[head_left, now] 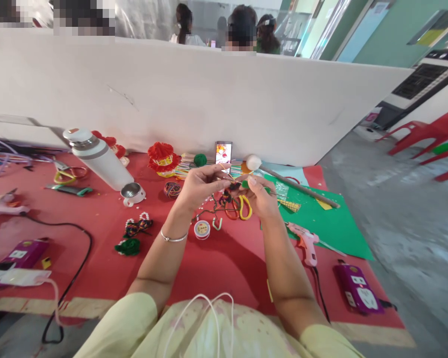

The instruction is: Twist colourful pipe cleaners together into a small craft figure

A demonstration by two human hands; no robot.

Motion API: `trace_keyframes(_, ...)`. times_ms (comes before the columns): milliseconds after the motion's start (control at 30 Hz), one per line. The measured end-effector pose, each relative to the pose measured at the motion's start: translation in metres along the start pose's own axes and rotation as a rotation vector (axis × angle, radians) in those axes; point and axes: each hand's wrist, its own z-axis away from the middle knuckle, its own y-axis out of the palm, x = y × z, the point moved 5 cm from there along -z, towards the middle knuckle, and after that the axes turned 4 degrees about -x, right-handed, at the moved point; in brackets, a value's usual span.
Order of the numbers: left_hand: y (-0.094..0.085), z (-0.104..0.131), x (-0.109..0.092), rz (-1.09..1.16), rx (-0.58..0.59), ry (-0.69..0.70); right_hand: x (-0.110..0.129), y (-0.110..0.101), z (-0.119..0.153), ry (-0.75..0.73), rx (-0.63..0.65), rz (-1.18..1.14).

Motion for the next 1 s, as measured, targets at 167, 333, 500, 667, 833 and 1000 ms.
trace_keyframes(167,-0.002,-0.001,0.001,-0.011,-0.010,-0.028,0.001,-0.005,0.000,-0.017,0.011,-0.013)
trace_keyframes(333,-0.002,0.000,-0.003,-0.067,-0.031,-0.017,0.000,-0.010,0.000,-0.005,0.050,0.013)
trace_keyframes(500,-0.002,0.002,-0.007,-0.207,-0.061,0.039,-0.001,-0.015,-0.002,-0.037,0.026,0.089)
trace_keyframes(667,-0.001,0.004,-0.008,-0.370,-0.131,0.157,0.001,-0.019,-0.003,-0.112,-0.015,0.184)
trace_keyframes(833,-0.002,0.005,-0.007,-0.412,-0.201,0.216,0.006,-0.015,-0.001,-0.155,-0.011,0.237)
trace_keyframes(1000,0.000,0.007,-0.008,-0.412,-0.254,0.228,0.019,-0.010,0.004,-0.273,-0.046,0.318)
